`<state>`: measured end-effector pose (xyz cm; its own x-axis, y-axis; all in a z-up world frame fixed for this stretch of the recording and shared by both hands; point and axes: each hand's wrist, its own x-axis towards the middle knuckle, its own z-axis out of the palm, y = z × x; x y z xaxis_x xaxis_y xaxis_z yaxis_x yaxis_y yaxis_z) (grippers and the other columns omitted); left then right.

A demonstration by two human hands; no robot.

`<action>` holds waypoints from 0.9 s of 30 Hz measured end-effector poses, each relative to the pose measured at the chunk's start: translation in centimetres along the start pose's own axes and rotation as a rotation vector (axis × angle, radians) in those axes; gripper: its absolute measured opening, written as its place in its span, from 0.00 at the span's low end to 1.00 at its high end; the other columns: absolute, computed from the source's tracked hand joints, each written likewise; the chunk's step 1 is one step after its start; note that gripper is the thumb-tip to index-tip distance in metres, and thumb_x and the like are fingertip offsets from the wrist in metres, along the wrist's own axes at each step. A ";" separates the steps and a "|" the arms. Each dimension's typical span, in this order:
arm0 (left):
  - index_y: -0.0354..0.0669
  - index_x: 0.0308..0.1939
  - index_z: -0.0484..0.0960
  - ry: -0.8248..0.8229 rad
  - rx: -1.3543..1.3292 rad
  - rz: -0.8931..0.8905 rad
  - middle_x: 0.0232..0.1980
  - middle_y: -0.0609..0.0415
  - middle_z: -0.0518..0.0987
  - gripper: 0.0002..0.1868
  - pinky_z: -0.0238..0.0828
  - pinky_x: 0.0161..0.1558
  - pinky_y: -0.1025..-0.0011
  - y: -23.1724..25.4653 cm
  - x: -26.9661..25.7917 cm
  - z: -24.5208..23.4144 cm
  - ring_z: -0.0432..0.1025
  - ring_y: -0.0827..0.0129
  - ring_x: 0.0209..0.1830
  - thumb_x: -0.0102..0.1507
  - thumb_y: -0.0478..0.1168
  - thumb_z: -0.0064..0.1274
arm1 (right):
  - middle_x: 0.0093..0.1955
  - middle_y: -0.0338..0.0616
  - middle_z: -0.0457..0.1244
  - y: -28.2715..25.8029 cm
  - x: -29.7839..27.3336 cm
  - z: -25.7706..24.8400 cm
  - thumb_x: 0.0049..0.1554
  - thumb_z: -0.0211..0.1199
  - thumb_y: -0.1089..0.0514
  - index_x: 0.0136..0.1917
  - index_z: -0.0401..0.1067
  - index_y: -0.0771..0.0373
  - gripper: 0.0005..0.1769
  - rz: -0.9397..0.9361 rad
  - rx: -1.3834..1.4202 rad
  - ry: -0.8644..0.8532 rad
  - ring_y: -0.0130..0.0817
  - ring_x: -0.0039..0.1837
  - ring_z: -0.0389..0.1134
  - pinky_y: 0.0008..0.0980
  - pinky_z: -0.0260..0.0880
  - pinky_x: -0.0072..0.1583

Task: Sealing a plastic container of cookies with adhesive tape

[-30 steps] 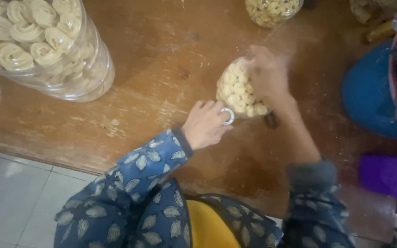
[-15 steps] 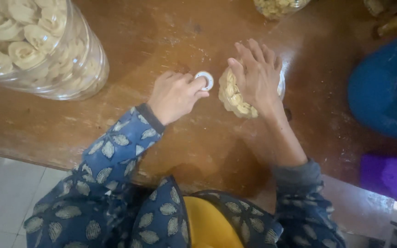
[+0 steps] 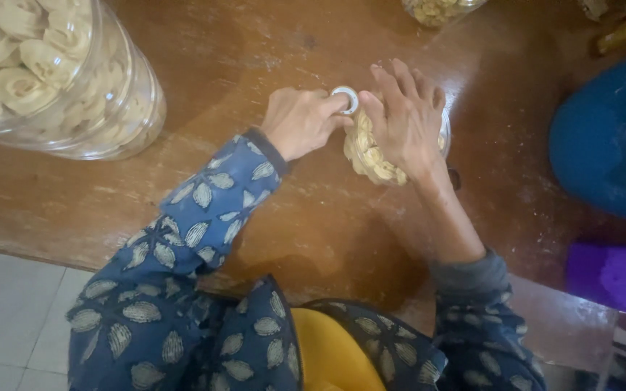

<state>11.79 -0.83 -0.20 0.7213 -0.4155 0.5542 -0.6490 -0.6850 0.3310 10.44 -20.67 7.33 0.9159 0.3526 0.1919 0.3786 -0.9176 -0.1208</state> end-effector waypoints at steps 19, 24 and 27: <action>0.52 0.53 0.63 -0.643 -0.217 -0.246 0.32 0.42 0.82 0.10 0.67 0.28 0.39 9.1 -5.3 -4.1 0.76 0.33 0.32 0.71 0.48 0.38 | 0.80 0.69 0.44 -0.3 0.0 -1.8 0.67 0.43 0.36 0.81 0.56 0.57 0.37 0.130 0.109 -0.143 0.75 0.74 0.47 0.76 0.48 0.66; 0.67 0.59 0.70 -0.493 0.127 -0.086 0.22 0.57 0.80 0.22 0.72 0.20 0.61 3.9 -5.1 -4.1 0.79 0.58 0.20 0.62 0.43 0.53 | 0.83 0.59 0.45 -0.2 -0.2 -1.5 0.65 0.40 0.35 0.81 0.55 0.51 0.36 0.158 0.004 -0.180 0.66 0.78 0.44 0.74 0.46 0.67; 0.54 0.53 0.68 -0.391 0.088 -0.163 0.19 0.55 0.74 0.13 0.71 0.17 0.62 1.2 -2.7 -4.2 0.72 0.61 0.14 0.74 0.56 0.44 | 0.81 0.58 0.48 0.4 -0.6 -0.6 0.66 0.45 0.39 0.79 0.58 0.53 0.33 0.098 -0.009 -0.105 0.65 0.77 0.47 0.73 0.50 0.66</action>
<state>8.05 1.95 1.94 0.8608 -0.4819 0.1635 -0.5085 -0.8016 0.3144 9.96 -21.38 7.80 0.9577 0.2776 0.0762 0.2854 -0.9502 -0.1253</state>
